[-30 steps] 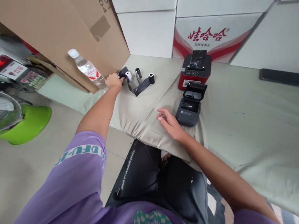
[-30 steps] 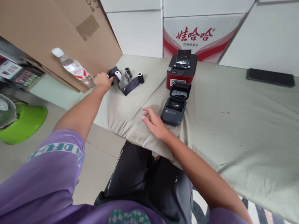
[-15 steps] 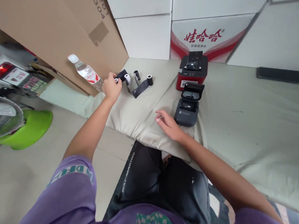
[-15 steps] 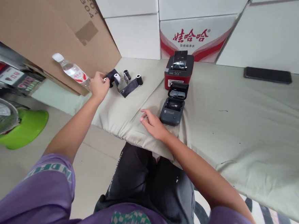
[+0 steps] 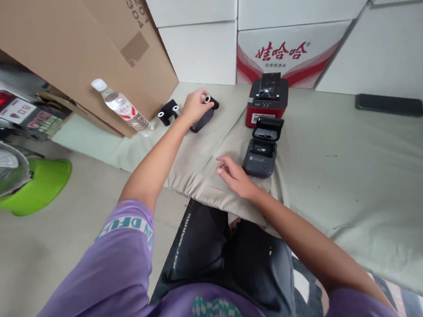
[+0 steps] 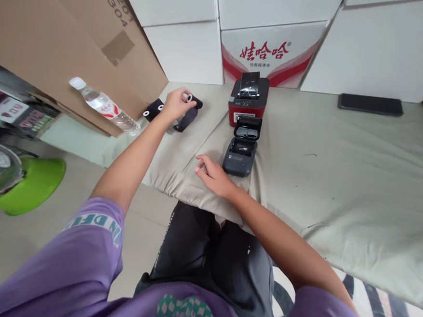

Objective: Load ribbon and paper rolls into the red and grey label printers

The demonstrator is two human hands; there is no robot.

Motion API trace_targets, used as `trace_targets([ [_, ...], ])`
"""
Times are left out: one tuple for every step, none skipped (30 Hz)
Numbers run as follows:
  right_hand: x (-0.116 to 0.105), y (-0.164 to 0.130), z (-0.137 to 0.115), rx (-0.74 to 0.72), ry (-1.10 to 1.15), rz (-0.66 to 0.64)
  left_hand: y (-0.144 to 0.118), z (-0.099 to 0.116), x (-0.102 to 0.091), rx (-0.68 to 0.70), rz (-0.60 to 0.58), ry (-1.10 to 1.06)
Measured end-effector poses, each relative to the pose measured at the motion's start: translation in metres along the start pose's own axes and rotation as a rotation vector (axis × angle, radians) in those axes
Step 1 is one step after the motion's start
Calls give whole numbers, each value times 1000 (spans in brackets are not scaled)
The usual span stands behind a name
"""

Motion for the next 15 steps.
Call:
trace_targets([
  [1,0,0,-6,-13,-2,-9,3,-5,-28,16,-188],
  [1,0,-1,-14,-30,-4,-20,6,-9,-57,21,-371],
  [2,1,0,-22,-48,-6,-32,11,-11,-77,12,-535],
  [3,1,0,-28,-64,-6,-45,16,-12,-81,-10,-670],
  [4,1,0,-33,-77,-9,-59,22,-10,-71,-47,-770],
  [5,2,1,-38,-86,-12,-72,28,-6,-62,-97,-838],
  [5,2,2,-41,-92,-12,-84,34,2,-60,-156,-880],
  [6,2,3,-45,-97,-13,-94,39,13,-63,-217,-899],
  [6,3,3,-50,-101,-11,-102,43,26,-64,-276,-896],
  [6,3,3,-55,-101,-6,-107,47,40,-50,-329,-870],
  [6,3,3,-60,-99,0,-111,52,55,-11,-374,-820],
  [6,4,3,-60,-95,10,-113,57,68,53,-418,-742],
  [5,4,3,-57,-90,20,-114,62,80,133,-457,-642],
  [5,4,2,-54,-84,25,-114,66,90,219,-488,-526],
  [4,4,1,-52,-78,29,-114,70,98,297,-510,-409],
])
Point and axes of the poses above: each hand's wrist, its own y-axis towards the middle knuckle, its own x-axis out of the palm, z = x × y, the point moved 4 cm from there along y, towards the middle knuckle, and after that the axes turned 6 degrees about -y, right-handed, at the moved point
